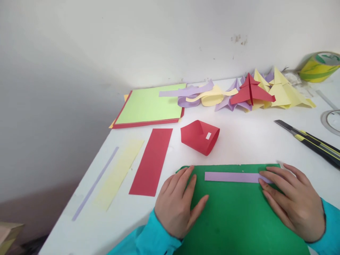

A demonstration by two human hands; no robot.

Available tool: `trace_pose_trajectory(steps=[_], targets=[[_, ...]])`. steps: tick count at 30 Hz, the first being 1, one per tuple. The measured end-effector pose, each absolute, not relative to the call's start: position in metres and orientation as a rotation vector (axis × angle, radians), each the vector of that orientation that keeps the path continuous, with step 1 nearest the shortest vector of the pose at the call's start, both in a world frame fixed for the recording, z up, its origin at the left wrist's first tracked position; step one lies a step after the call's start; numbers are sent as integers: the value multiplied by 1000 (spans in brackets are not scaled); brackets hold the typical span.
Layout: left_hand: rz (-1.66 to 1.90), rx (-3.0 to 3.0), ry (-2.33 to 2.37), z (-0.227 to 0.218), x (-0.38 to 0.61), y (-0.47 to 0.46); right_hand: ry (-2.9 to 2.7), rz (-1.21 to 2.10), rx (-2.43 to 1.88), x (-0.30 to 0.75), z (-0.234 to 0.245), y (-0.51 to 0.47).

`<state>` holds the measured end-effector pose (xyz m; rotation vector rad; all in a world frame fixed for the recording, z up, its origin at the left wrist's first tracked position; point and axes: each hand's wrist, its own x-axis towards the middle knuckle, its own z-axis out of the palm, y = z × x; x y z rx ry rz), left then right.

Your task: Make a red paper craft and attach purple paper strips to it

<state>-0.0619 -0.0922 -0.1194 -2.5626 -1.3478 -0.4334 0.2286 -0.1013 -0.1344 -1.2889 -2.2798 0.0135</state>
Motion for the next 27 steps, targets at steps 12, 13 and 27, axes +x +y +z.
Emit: trace_pose_trajectory(steps=[12, 13, 27], targets=[[-552, -2867, -1517, -119, -28, -63, -2208, 20, -1261, 227, -140, -100], [-569, -2902, -1567, -120, -30, -60, -2209, 20, -1258, 227, -140, -99], [-838, -3267, -2220, -100, -26, -52, -2239, 8, -1252, 234, -142, -95]])
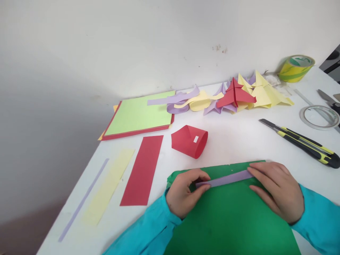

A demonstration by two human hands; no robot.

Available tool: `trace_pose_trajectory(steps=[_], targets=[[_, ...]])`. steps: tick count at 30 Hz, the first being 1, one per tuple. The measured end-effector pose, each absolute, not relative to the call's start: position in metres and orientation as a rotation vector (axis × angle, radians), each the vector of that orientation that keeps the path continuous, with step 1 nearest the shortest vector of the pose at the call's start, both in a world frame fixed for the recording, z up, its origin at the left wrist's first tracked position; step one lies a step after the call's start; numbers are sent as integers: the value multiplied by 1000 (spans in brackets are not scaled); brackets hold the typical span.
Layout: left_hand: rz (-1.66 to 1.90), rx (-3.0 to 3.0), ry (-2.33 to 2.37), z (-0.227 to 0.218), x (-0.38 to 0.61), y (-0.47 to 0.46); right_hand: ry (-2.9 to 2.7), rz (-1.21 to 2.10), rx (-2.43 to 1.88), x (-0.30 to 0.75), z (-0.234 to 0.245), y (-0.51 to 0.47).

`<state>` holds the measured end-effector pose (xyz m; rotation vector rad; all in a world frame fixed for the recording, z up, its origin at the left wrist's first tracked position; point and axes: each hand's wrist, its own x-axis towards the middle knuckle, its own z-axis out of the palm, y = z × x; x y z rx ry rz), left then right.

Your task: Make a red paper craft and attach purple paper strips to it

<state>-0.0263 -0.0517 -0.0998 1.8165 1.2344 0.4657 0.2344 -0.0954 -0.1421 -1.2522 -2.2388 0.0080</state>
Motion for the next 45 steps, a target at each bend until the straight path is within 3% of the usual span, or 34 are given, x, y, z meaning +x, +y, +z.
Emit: trace_pose_trajectory(steps=[5, 12, 28, 45], targets=[[486, 1706, 1137, -96, -23, -48, -2237, -23, -1379, 234, -139, -93], [544, 1168, 1229, -112, -25, -48, -2130, 306, -1300, 232, -132, -93], [510, 914, 1130, -103, -27, -38, -2150, 472, -1286, 240, -126, -87], [722, 886, 1184, -112, -2, -63, -2057, 609, -1193, 229, -125, -90]])
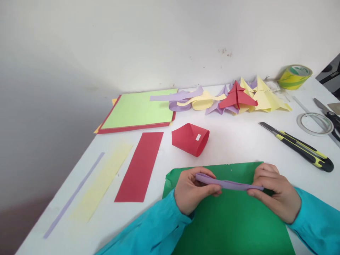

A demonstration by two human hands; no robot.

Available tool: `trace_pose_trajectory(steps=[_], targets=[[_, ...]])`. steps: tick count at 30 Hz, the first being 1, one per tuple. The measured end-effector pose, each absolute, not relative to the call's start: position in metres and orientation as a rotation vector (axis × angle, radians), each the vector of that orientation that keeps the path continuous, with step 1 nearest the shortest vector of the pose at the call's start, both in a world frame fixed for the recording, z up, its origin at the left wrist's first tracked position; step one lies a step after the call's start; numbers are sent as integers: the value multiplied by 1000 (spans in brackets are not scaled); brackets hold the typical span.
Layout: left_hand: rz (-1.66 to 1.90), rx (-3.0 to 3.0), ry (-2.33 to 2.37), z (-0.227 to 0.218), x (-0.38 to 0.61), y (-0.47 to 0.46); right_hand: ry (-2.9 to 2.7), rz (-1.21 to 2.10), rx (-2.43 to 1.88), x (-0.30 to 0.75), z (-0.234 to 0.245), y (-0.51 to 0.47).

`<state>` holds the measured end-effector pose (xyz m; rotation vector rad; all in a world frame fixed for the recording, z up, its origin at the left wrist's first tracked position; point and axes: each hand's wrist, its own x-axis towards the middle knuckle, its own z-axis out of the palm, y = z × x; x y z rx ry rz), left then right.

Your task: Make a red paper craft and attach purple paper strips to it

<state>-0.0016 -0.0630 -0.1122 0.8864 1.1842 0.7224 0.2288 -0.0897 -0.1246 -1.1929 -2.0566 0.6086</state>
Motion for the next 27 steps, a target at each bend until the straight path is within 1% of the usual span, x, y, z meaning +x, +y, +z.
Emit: trace_pose_trajectory(steps=[16, 27], targets=[[712, 760, 1178, -106, -1, -60, -2009, 728, -1268, 231, -128, -90], [697, 765, 1061, -111, -5, -60, -1999, 768, -1296, 231, -128, -88]])
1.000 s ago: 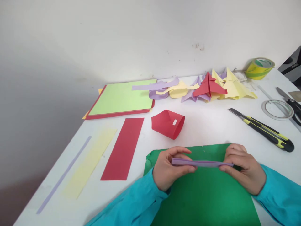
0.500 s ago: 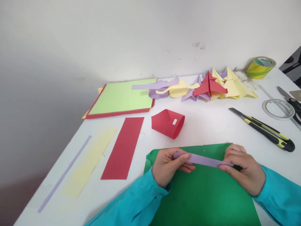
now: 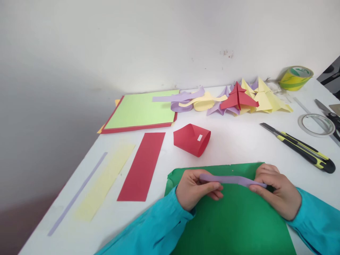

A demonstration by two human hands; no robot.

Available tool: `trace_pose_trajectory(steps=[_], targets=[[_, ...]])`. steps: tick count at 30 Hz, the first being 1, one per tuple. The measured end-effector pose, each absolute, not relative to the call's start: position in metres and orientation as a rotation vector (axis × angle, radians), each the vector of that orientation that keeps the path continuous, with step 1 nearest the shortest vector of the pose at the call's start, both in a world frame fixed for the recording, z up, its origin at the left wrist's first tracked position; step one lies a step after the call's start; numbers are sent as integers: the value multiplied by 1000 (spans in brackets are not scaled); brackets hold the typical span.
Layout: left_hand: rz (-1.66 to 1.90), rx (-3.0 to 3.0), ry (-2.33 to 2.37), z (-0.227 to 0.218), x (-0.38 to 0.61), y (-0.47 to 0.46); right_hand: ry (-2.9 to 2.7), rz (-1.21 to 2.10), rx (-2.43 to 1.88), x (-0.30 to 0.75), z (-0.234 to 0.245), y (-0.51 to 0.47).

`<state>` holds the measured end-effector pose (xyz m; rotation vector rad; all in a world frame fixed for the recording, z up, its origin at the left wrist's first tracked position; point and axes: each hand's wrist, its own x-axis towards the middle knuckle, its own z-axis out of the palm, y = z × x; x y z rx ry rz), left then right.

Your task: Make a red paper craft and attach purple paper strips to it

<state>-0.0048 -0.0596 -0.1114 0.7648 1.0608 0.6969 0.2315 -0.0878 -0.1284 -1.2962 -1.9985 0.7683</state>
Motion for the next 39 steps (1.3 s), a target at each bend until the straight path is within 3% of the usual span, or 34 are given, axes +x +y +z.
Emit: trace_pose_trajectory(steps=[19, 24, 30, 39], targets=[[843, 737, 1006, -102, -1, -62, -1943, 916, -1243, 233, -124, -80], [867, 629, 1022, -104, 7, -62, -1398, 1364, -1349, 238, -118, -64], [973, 248, 992, -101, 21, -55, -605, 1663, -942, 220, -115, -50], [1043, 291, 902, -112, 46, -62, -967, 1512, -1124, 164, -119, -59]])
